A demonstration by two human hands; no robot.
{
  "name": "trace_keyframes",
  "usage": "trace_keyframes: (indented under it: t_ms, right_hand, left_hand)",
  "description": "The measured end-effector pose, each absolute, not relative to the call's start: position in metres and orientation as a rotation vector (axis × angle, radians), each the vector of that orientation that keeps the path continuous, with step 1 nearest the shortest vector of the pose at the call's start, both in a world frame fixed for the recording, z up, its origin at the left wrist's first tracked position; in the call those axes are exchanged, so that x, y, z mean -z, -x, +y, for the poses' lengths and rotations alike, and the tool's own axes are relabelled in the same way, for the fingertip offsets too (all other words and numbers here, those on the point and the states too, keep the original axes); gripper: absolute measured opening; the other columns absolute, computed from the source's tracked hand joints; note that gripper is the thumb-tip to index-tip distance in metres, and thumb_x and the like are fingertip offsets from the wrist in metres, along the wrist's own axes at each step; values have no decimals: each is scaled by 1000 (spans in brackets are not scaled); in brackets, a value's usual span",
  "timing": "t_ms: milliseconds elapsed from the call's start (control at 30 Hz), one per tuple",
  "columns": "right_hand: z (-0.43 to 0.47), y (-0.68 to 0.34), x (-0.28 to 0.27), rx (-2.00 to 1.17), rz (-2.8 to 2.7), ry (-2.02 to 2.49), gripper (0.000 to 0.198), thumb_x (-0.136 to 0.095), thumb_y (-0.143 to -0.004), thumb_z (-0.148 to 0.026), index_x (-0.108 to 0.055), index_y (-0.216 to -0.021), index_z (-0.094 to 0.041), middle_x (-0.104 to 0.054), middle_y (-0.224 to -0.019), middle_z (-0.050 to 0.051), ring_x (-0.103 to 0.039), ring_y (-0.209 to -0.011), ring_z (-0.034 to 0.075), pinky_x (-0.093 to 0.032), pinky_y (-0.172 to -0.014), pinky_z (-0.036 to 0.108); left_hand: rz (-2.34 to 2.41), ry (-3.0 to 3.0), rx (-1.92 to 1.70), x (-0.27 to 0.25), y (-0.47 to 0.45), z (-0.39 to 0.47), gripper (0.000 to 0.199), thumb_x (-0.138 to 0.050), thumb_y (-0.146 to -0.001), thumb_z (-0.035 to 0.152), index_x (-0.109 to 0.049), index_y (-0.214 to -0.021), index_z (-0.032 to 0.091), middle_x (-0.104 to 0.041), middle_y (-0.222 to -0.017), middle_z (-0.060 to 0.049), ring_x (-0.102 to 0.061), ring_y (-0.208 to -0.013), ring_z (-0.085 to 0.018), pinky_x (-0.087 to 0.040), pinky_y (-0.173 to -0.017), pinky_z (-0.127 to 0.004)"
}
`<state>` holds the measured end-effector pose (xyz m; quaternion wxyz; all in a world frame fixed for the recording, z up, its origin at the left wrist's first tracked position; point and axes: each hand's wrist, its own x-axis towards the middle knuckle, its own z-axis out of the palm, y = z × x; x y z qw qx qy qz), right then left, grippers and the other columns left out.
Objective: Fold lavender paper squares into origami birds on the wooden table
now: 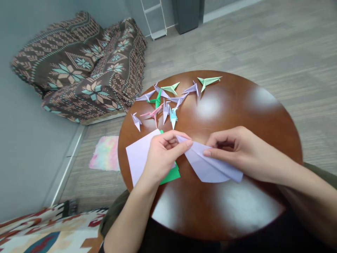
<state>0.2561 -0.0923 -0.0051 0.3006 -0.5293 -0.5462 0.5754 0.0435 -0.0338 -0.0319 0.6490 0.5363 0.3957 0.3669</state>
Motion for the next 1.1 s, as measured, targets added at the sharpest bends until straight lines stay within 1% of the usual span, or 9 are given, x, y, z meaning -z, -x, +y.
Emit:
trace_keyframes:
  t_ms: [67,167,233,367,533,800,933,1033,1100]
  right_hand:
    - [-92,-256,5,-1519,-1465,1414,31,-75,-88,-47,-73,-76,-18,-66,-66,1,-55,-60,16,-40,-51,26]
    - [-91,-257,5,-1503,-1487,1431,30,-75,-88,-46,-72,-75,-19,-65,-66,1,-56,-60,15,-39,-51,26]
    - [-92,-258,5,-1501,-1494,1438,29,-75,-88,-45,-72,-75,-19,-65,-66,1,-55,-60,15,-39,-51,26]
    - [-93,-260,4,-1501,-1503,1454,29,-74,-88,-46,-72,-76,-19,-64,-65,0,-54,-60,15,-39,-51,27]
    - [-93,-261,5,-1497,-1522,1456,29,-72,-89,-46,-72,-77,-19,-65,-67,1,-56,-61,16,-40,-52,27]
    - [-92,-263,5,-1481,-1553,1444,28,-73,-90,-43,-71,-76,-19,-62,-66,0,-53,-60,14,-39,-51,25]
    - [-93,-262,6,-1502,-1539,1430,28,-72,-90,-44,-71,-77,-19,-63,-67,0,-55,-61,15,-40,-51,25]
    - [-93,-263,6,-1494,-1540,1430,29,-72,-90,-45,-71,-77,-19,-64,-68,1,-56,-61,15,-41,-52,25]
    - [-92,-264,5,-1458,-1577,1435,28,-72,-91,-44,-71,-78,-19,-62,-66,0,-54,-60,14,-40,-51,24]
  left_hand:
    - [922,-1221,-823,32,-43,-33,22,-91,-72,27,-77,-86,17,-63,-63,3,-52,-56,-8,-40,-56,-20]
    - [944,-1252,-821,30,-44,-34,28,-92,-71,27,-74,-91,20,-47,-54,8,-41,-51,-7,-30,-51,-21]
    - [953,-1310,-834,28,-45,-35,26,-92,-71,26,-74,-89,20,-43,-54,8,-37,-50,-7,-26,-50,-21]
    - [989,-1398,-802,25,-45,-35,21,-90,-73,29,-76,-82,18,-54,-58,4,-41,-53,-8,-27,-51,-23]
    - [997,-1393,-772,23,-45,-35,22,-91,-72,30,-76,-82,17,-59,-59,2,-44,-53,-8,-30,-52,-23]
    - [1024,-1391,-776,19,-48,-38,23,-93,-69,30,-75,-76,16,-61,-56,2,-46,-50,-8,-31,-50,-22]
    - [1038,-1404,-796,19,-48,-38,24,-92,-69,31,-75,-76,16,-61,-55,2,-46,-50,-8,-31,-49,-21]
    - [1033,-1401,-820,19,-48,-38,24,-93,-68,30,-75,-78,17,-60,-55,3,-47,-50,-8,-33,-49,-20]
    - [1008,-1395,-822,19,-48,-37,24,-93,-67,27,-76,-82,18,-62,-58,3,-49,-51,-7,-35,-50,-19]
